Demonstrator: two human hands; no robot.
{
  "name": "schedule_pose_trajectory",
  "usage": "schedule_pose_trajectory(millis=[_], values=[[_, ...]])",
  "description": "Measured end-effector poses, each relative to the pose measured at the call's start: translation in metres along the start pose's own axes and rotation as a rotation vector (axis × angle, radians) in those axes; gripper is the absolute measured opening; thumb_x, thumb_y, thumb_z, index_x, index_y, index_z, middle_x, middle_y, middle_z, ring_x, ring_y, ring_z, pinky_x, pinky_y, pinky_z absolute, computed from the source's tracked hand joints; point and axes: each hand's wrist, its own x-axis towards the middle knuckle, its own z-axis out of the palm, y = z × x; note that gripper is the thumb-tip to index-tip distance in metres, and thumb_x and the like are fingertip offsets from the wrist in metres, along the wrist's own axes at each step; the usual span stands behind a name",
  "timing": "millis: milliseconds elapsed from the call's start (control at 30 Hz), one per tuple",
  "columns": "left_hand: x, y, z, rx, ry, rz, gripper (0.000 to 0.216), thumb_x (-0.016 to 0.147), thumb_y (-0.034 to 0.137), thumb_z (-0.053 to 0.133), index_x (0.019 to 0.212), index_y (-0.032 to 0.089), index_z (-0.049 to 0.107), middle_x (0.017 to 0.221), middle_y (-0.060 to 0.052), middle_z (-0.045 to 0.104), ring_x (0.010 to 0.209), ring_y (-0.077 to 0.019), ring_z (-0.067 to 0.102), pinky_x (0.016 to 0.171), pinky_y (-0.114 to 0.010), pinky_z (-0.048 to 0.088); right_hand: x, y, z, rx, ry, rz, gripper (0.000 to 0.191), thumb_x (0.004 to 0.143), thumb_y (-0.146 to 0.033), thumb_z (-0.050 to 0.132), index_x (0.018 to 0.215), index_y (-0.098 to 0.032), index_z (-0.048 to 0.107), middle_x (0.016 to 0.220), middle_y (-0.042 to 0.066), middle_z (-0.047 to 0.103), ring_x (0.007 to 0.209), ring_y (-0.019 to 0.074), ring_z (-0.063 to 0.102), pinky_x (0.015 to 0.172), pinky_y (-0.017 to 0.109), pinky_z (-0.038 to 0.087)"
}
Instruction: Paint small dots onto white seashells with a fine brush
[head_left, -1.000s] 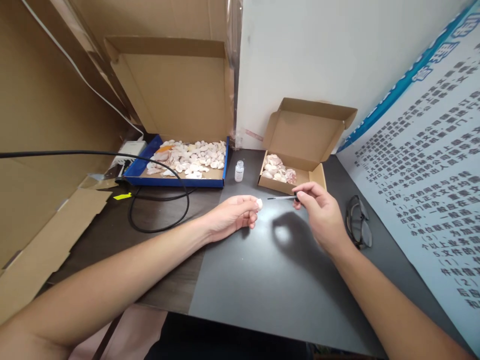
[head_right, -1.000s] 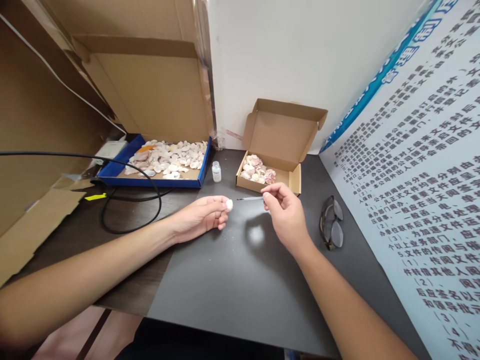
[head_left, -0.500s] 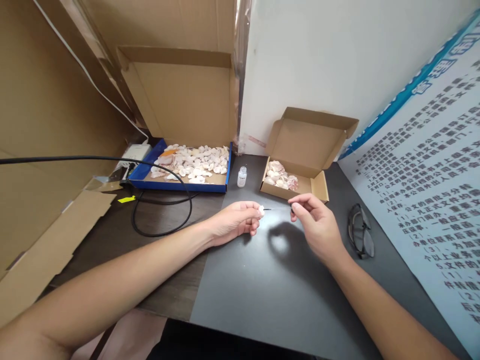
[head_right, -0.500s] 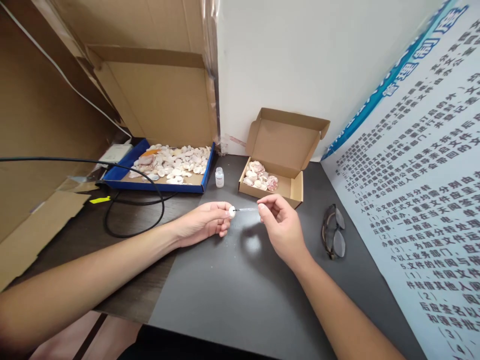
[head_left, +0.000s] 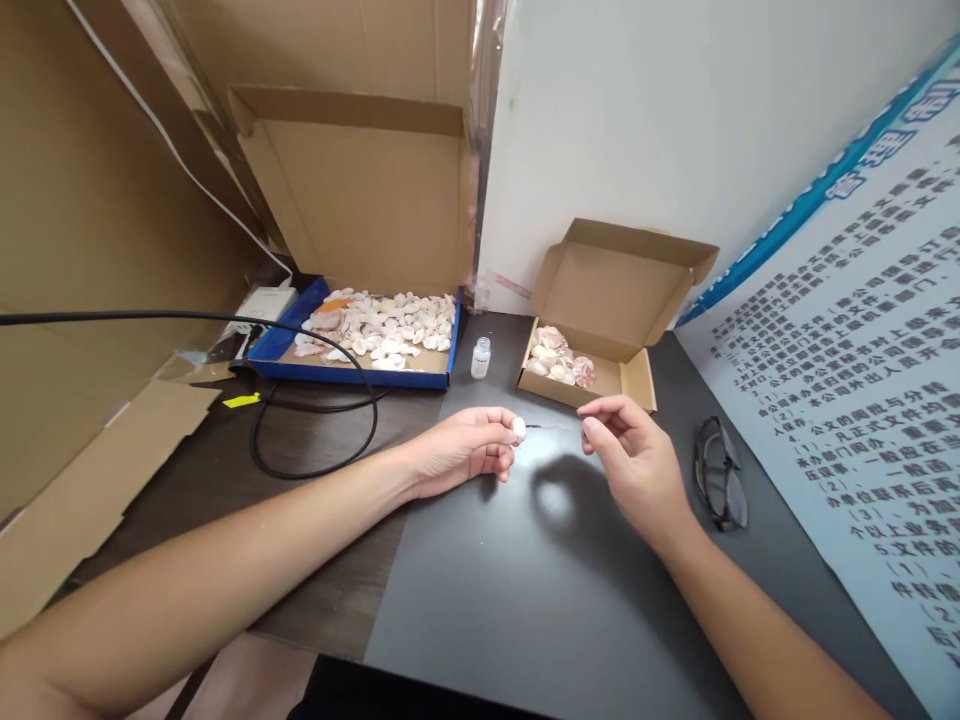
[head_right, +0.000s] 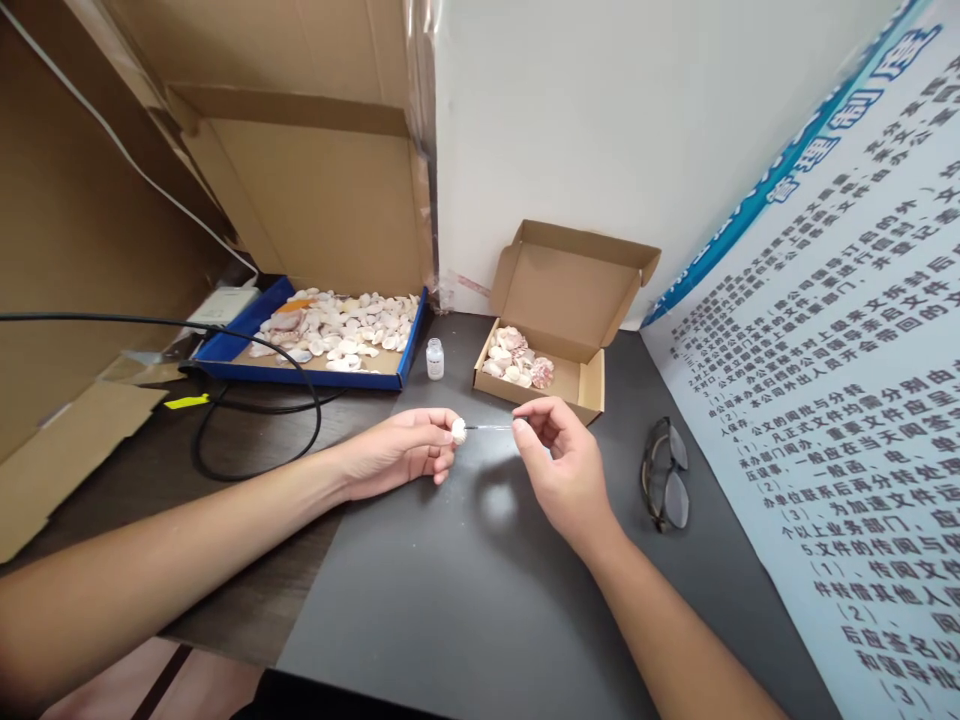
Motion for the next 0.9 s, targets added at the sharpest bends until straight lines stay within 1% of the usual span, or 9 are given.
schedule_pose_trajectory(millis=[100,233,333,400,500,633,700,800,900], values=[[0.0001,0.0,-0.0008,0.001,0.0,0.004,0.022,0.074,0.022,0.078,0.086,0.014,0.061,0.074,0.002,0.056,0.06,-0.0078,0.051,0.061,-0.025,0.048,-0.0014,0.0014,0.0007,-0.001,-0.04,-0.012,0.009,0.084,-0.032,0.065,0.086,-0.023,0.063,0.068,-0.002,0.054,0.062,0.0153,0.05,0.062,0.03,0.042],[0.0002,-0.0007,-0.0024,0.006,-0.017,0.018,0.02,0.076,0.021,0.077,0.086,0.015,0.061,0.073,0.002,0.054,0.06,-0.0076,0.051,0.061,-0.024,0.049,-0.0019,0.0008,0.0006,-0.01,-0.009,-0.008,0.01,0.083,-0.032,0.066,0.086,-0.023,0.063,0.068,-0.002,0.053,0.063,0.0154,0.05,0.062,0.031,0.041],[0.0003,-0.0011,-0.0031,0.0,-0.024,0.02,0.019,0.077,0.021,0.076,0.087,0.014,0.061,0.077,0.001,0.055,0.061,-0.0074,0.051,0.061,-0.024,0.049,-0.0014,0.0002,0.0002,0.03,-0.023,-0.008,0.01,0.083,-0.032,0.064,0.085,-0.023,0.062,0.066,-0.003,0.052,0.061,0.0151,0.05,0.062,0.031,0.042],[0.0003,-0.0011,-0.003,-0.004,-0.024,0.021,0.019,0.077,0.02,0.076,0.088,0.014,0.061,0.077,0.001,0.055,0.06,-0.0074,0.051,0.06,-0.024,0.05,-0.0007,0.0011,-0.0001,0.018,-0.025,-0.005,0.01,0.084,-0.033,0.064,0.086,-0.023,0.062,0.066,-0.002,0.053,0.061,0.0151,0.05,0.062,0.03,0.042],[0.0003,-0.0008,-0.0022,-0.016,-0.018,0.02,0.019,0.077,0.021,0.076,0.086,0.014,0.062,0.074,0.002,0.053,0.059,-0.0071,0.051,0.06,-0.024,0.049,0.0004,0.003,-0.0004,-0.021,0.016,0.003,0.011,0.083,-0.033,0.066,0.086,-0.023,0.063,0.069,-0.001,0.054,0.063,0.0153,0.05,0.062,0.031,0.041],[0.0006,-0.0005,-0.0016,-0.025,-0.007,0.014,0.022,0.075,0.022,0.078,0.086,0.013,0.062,0.074,0.003,0.053,0.059,-0.0069,0.05,0.06,-0.024,0.049,0.0006,0.0032,-0.0001,0.053,0.022,0.005,0.014,0.083,-0.036,0.065,0.086,-0.023,0.062,0.065,-0.002,0.054,0.06,0.0158,0.051,0.06,0.031,0.043],[0.0006,-0.0005,-0.0016,-0.029,-0.008,0.01,0.023,0.075,0.022,0.079,0.087,0.013,0.062,0.075,0.002,0.054,0.059,-0.0067,0.05,0.06,-0.024,0.049,0.0004,0.0029,0.0,0.025,0.009,0.005,0.014,0.082,-0.036,0.067,0.086,-0.023,0.063,0.067,-0.002,0.054,0.062,0.0161,0.052,0.061,0.031,0.043],[0.0001,-0.0006,-0.0014,-0.021,-0.017,0.01,0.021,0.077,0.023,0.078,0.087,0.013,0.062,0.073,0.003,0.052,0.059,-0.0067,0.049,0.06,-0.024,0.05,0.0009,0.0022,-0.0006,-0.024,0.04,-0.001,0.013,0.08,-0.034,0.069,0.086,-0.023,0.063,0.07,-0.001,0.056,0.064,0.0161,0.053,0.063,0.031,0.043],[-0.0001,-0.0011,-0.0013,-0.008,-0.017,0.01,0.021,0.078,0.024,0.078,0.087,0.013,0.062,0.072,0.003,0.051,0.059,-0.0067,0.049,0.06,-0.023,0.05,0.0014,0.0013,-0.0008,0.053,0.023,0.002,0.013,0.082,-0.035,0.065,0.086,-0.024,0.062,0.066,-0.002,0.055,0.061,0.0161,0.053,0.06,0.031,0.044]])
